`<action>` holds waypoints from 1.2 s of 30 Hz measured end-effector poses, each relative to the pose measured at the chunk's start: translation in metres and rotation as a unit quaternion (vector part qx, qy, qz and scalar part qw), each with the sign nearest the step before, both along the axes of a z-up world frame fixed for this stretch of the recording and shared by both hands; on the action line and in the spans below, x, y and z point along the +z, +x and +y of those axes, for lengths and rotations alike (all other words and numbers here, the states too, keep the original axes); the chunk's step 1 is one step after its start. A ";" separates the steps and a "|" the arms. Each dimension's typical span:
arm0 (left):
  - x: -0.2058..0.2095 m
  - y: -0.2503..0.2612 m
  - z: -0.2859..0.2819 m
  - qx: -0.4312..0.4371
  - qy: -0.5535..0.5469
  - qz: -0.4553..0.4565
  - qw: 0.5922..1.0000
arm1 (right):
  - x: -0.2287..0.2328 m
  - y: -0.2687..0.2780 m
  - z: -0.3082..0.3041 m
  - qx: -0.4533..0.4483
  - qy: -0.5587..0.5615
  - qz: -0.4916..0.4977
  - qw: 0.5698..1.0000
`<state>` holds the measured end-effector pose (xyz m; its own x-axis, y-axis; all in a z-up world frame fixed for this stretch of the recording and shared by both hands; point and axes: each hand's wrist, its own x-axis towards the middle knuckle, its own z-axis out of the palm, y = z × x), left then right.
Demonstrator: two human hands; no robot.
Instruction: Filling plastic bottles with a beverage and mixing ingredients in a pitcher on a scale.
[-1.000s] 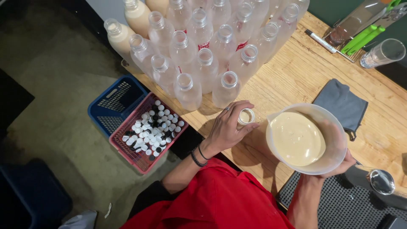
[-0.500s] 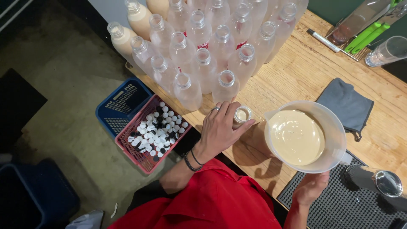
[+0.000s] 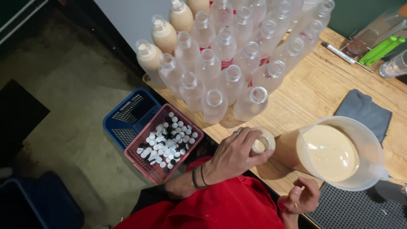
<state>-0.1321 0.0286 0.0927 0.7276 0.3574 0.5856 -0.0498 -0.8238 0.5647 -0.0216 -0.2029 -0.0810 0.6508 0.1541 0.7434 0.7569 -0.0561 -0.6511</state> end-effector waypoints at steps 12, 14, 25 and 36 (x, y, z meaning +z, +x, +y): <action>0.042 -0.163 0.119 0.106 -0.155 0.205 0.961 | 0.115 -0.044 0.171 0.287 -0.121 -0.084 0.947; 0.045 -0.185 0.147 0.161 -0.105 0.191 0.963 | 0.136 -0.048 0.191 0.315 -0.144 -0.065 0.936; 0.050 -0.213 0.327 0.358 0.136 0.054 0.922 | 0.250 -0.014 0.343 0.481 -0.205 0.092 0.847; 0.039 -0.094 0.510 0.243 0.203 0.025 0.948 | 0.241 0.087 0.326 0.208 -0.263 0.110 0.936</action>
